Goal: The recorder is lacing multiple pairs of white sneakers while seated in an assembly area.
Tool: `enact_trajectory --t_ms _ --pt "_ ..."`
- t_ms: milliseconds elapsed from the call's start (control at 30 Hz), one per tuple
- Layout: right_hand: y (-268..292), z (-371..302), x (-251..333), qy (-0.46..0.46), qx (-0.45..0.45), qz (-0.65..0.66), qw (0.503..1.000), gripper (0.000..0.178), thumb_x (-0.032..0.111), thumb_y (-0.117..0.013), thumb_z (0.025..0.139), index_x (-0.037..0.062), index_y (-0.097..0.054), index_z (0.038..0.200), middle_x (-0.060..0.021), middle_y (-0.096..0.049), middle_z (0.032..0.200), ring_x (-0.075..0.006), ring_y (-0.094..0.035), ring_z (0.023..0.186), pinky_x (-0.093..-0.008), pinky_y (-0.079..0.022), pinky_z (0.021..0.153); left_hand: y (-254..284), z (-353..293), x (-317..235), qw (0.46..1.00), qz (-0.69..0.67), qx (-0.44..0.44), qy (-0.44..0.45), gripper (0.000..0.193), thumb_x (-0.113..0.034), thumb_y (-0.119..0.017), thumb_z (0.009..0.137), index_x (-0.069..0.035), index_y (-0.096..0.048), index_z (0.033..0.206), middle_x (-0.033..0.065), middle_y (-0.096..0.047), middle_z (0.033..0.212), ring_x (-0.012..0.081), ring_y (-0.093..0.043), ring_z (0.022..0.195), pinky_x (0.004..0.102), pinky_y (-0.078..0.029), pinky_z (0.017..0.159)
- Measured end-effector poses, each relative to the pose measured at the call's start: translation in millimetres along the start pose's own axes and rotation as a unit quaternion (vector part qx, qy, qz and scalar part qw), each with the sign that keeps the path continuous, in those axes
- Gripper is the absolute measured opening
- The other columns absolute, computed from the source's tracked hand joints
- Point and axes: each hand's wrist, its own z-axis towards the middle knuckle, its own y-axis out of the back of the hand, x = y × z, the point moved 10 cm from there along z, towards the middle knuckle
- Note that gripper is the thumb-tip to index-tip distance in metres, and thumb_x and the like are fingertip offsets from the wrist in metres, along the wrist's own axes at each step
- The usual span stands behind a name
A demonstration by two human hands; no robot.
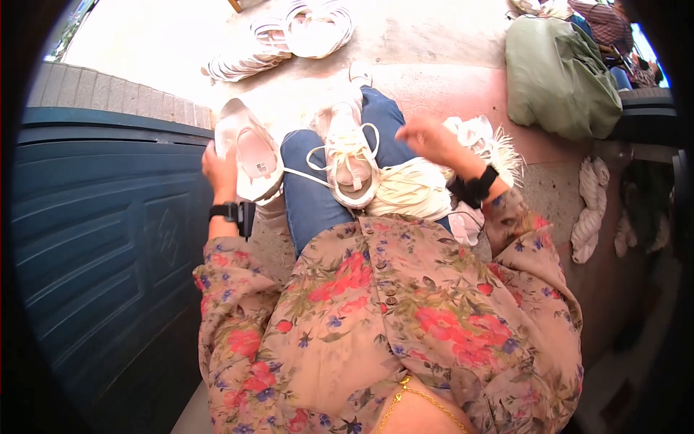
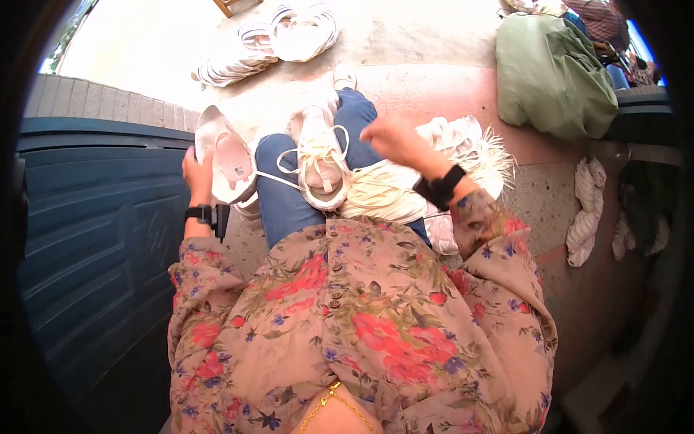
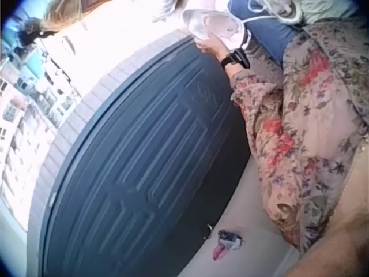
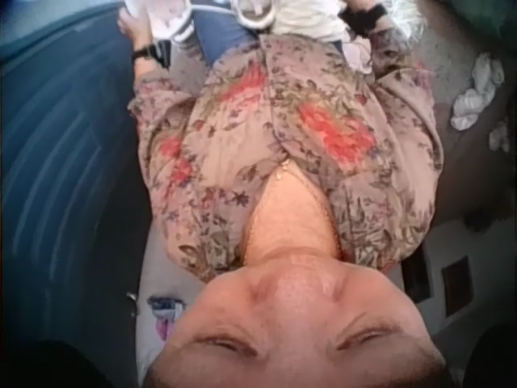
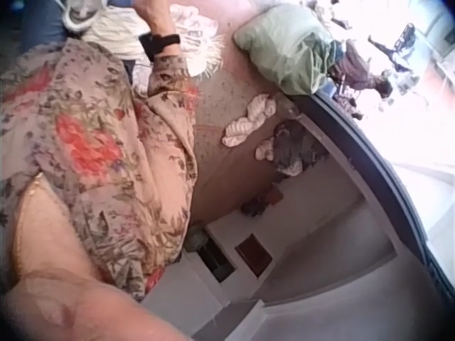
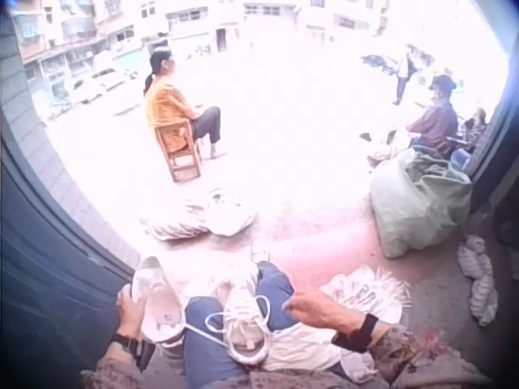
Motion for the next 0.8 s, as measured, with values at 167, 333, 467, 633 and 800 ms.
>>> enact_trajectory --t_ms 167,333,467,633,800 --pt "-43 -40 17 0.002 0.048 -0.078 0.996 0.007 0.012 -0.061 0.073 0.0129 -0.066 0.077 -0.0032 -0.052 0.075 -0.0216 -0.050 0.081 -0.0346 -0.040 0.071 -73 -72 77 0.832 -0.375 0.234 0.335 0.037 -0.018 -0.058 0.082 0.003 -0.050 0.112 0.0113 -0.059 0.101 0.0202 -0.059 0.086 0.0317 -0.047 0.071" --pt "-60 -30 28 0.061 0.070 -0.165 0.982 0.005 0.012 -0.061 0.070 0.0131 -0.064 0.073 -0.0028 -0.050 0.073 -0.0209 -0.049 0.081 -0.0340 -0.037 0.069 -48 -90 62 0.777 -0.447 0.230 0.378 0.031 -0.027 -0.059 0.083 -0.004 -0.053 0.103 0.0054 -0.060 0.092 0.0178 -0.060 0.081 0.0323 -0.050 0.061" --pt "-74 -29 27 0.080 0.128 -0.212 0.966 0.002 0.009 -0.059 0.066 0.0109 -0.059 0.066 -0.0027 -0.049 0.071 -0.0211 -0.048 0.079 -0.0342 -0.036 0.067 -4 -89 26 0.759 -0.464 0.259 0.377 0.035 -0.032 -0.059 0.082 -0.005 -0.053 0.103 0.0035 -0.059 0.087 0.0122 -0.057 0.073 0.0264 -0.047 0.058" --pt "-63 -30 32 0.092 0.095 -0.225 0.965 0.007 0.007 -0.058 0.067 0.0081 -0.054 0.073 -0.0038 -0.050 0.067 -0.0201 -0.049 0.074 -0.0331 -0.036 0.066 22 -109 12 0.799 -0.468 0.205 0.318 0.036 -0.022 -0.060 0.079 -0.001 -0.050 0.108 0.0032 -0.057 0.088 0.0094 -0.055 0.070 0.0227 -0.046 0.058" --pt "7 -8 20 -0.187 -0.058 0.347 0.917 0.011 0.015 -0.049 0.088 0.0083 -0.048 0.079 0.0019 -0.043 0.060 -0.0083 -0.040 0.051 -0.0228 -0.032 0.046 39 -119 -12 0.805 -0.479 0.171 0.306 0.045 -0.015 -0.061 0.078 0.000 -0.044 0.117 0.0043 -0.056 0.095 0.0102 -0.053 0.076 0.0251 -0.046 0.065"
